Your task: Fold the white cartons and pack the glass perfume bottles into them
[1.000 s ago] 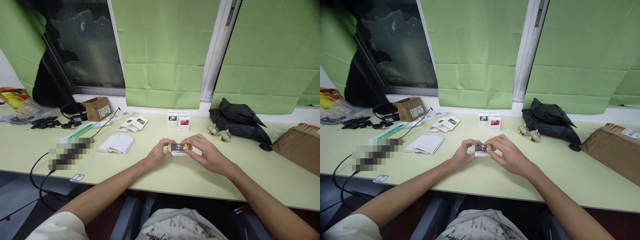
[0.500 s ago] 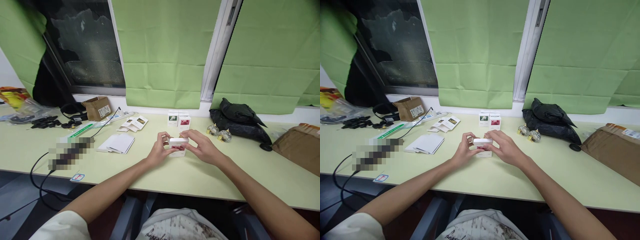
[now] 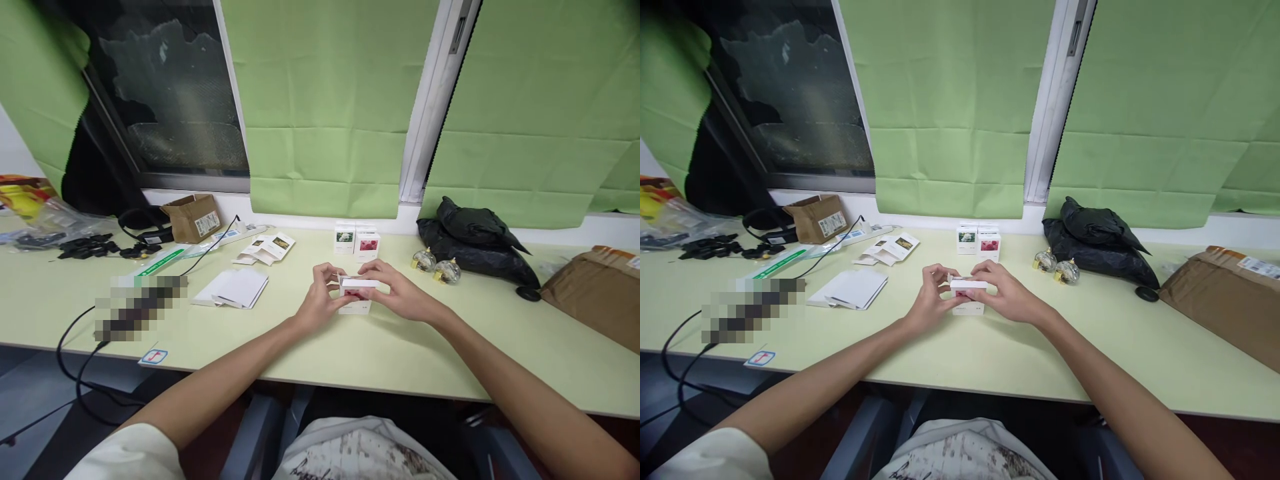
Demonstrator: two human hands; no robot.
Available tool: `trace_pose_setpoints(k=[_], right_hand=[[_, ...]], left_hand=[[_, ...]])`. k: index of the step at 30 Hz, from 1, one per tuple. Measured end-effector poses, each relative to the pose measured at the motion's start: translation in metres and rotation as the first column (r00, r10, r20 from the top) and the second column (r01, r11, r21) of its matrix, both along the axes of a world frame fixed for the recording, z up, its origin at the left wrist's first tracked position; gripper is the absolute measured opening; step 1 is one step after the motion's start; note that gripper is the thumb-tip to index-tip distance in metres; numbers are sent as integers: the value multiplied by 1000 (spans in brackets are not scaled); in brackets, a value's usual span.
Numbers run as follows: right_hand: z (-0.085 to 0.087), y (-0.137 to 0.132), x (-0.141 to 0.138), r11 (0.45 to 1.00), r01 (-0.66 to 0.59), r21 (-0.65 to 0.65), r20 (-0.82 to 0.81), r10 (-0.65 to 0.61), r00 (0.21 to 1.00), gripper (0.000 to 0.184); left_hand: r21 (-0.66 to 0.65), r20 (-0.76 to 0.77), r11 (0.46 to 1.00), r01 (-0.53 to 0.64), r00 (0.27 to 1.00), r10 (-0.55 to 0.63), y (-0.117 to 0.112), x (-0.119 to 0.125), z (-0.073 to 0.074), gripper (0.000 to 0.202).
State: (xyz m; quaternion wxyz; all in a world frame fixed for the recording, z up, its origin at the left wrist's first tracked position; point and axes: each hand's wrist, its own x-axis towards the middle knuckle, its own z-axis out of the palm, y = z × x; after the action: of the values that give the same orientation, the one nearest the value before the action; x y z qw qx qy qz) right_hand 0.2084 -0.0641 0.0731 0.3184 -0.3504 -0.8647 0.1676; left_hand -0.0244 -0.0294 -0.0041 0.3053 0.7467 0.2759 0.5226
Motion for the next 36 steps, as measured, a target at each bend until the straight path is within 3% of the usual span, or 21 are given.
trace_pose_setpoints(k=[2,5,10,15,19,23,26,30,33,36], right_hand=[[-8,-4,3,993,57,105,-59,-51,997,28],[-22,-14,4,944,131,304,-109,-102,989,27],[-35,-26,3,873,86,481,-69,-60,996,33],[-29,-24,3,882,71,465,-5,-78,997,38],[-25,-25,7,927,76,366,32,-94,995,37],[-28,-27,9,964,115,239,-49,-106,993,36],[-35,-26,5,953,163,257,-164,-123,979,28],[-44,-25,-4,940,272,206,-330,-195,924,29],[-46,-24,-6,946,267,182,-295,-206,933,37],[-40,-21,-4,937,242,253,-217,-189,958,37]], left_hand=[[117,-14,993,-34,999,35,1,-1,-5,66],[281,-76,960,14,997,7,-1,-5,-9,58],[385,-95,920,68,995,-34,-3,-7,-6,50],[381,-73,923,54,997,-28,-4,-4,-7,54],[334,-38,942,46,999,-35,-3,-5,-8,55],[297,-116,954,36,993,-2,-4,-10,-4,38],[362,-212,931,47,977,33,-4,-13,0,29],[369,-192,929,34,980,41,-5,-14,4,17],[320,-166,947,25,986,30,-8,-12,7,12],[279,-127,959,37,992,-2,-13,-11,11,16]])
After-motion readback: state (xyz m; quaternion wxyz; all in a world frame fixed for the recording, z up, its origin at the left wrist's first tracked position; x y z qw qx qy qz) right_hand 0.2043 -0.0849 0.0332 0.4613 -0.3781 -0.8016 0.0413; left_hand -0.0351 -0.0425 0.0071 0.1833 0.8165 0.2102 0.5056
